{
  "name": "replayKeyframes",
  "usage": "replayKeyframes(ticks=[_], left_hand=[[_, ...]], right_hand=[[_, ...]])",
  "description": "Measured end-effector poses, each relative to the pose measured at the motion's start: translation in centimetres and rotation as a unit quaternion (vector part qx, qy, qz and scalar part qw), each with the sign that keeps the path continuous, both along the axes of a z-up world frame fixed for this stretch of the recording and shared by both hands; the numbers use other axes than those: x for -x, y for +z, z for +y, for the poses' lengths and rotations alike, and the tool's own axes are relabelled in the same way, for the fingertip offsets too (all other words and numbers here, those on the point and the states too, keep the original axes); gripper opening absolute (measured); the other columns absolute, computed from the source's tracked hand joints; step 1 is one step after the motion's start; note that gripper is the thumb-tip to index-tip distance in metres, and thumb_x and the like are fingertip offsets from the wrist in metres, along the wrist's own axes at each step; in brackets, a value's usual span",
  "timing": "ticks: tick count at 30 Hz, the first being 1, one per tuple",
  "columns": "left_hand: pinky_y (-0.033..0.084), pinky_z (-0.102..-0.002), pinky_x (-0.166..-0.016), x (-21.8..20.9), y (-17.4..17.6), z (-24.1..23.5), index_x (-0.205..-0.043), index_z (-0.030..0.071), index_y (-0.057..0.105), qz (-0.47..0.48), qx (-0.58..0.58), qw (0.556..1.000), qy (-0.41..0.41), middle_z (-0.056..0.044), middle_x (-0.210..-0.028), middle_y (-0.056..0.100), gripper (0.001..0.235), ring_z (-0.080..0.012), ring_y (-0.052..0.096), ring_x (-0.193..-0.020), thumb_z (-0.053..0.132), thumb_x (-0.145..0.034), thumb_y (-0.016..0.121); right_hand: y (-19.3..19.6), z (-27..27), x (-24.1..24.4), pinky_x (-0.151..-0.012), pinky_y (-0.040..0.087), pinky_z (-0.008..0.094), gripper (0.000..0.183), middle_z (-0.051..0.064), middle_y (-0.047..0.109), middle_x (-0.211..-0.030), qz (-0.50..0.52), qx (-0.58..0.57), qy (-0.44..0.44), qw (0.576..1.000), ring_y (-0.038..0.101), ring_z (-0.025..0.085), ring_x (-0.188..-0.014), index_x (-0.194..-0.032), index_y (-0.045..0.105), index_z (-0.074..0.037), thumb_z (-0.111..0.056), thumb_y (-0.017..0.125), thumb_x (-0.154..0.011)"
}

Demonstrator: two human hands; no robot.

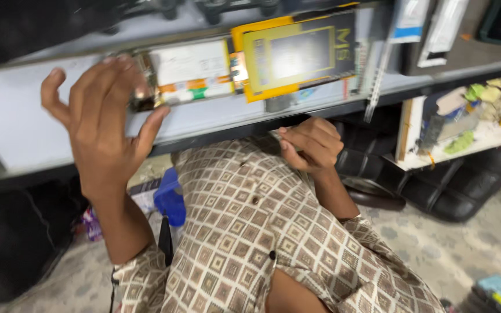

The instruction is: The person uses tweezers to adjust and connect internal components of a disassembled Vivo smartphone, including the battery and ribbon cables. They repeatedly reposition the phone and handle a yellow screen protector package while working on the device.

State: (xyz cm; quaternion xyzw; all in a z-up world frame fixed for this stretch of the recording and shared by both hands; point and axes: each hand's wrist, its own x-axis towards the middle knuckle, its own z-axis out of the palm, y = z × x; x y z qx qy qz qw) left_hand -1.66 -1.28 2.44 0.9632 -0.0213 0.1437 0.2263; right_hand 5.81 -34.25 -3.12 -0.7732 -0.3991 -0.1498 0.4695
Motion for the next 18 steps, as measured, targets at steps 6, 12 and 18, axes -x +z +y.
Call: replayKeyframes(ticks=[6, 12, 18], left_hand=[[0.022, -0.048, -0.125, 0.9, -1.8, 1.8, -0.114, 0.009, 0.08, -0.031, -0.009, 0.999, 0.019, -0.003, -0.131, 0.074, 0.013, -0.0229, 0.064, -0.132, 0.01, -0.102, 0.085], [0.014, -0.054, -0.125, 1.4, -2.1, 1.3, -0.103, 0.005, 0.076, -0.021, -0.018, 0.999, -0.021, -0.002, -0.118, 0.071, 0.008, -0.0181, 0.061, -0.13, 0.005, -0.095, 0.076], [0.008, -0.056, -0.127, 1.1, -2.2, 0.9, -0.098, 0.008, 0.075, -0.02, -0.077, 0.996, -0.031, 0.001, -0.116, 0.069, 0.011, -0.0139, 0.06, -0.131, 0.006, -0.088, 0.071]], right_hand=[[0.4, 4.6, 0.1, -0.052, 0.048, 0.03, 0.009, 0.007, 0.069, -0.073, -0.036, 0.011, 0.119, 0.992, 0.062, 0.019, -0.06, -0.091, 0.078, 0.0, -0.006, 0.079, -0.083], [-0.3, 6.4, 0.7, -0.053, 0.048, 0.03, 0.009, 0.006, 0.07, -0.075, -0.033, 0.009, 0.154, 0.988, 0.063, 0.018, -0.063, -0.092, 0.079, 0.001, -0.004, 0.08, -0.084], [-1.2, 6.6, 1.2, -0.053, 0.046, 0.03, 0.01, 0.005, 0.07, -0.071, -0.023, 0.018, 0.136, 0.99, 0.063, 0.016, -0.061, -0.092, 0.079, 0.001, -0.003, 0.081, -0.083]])
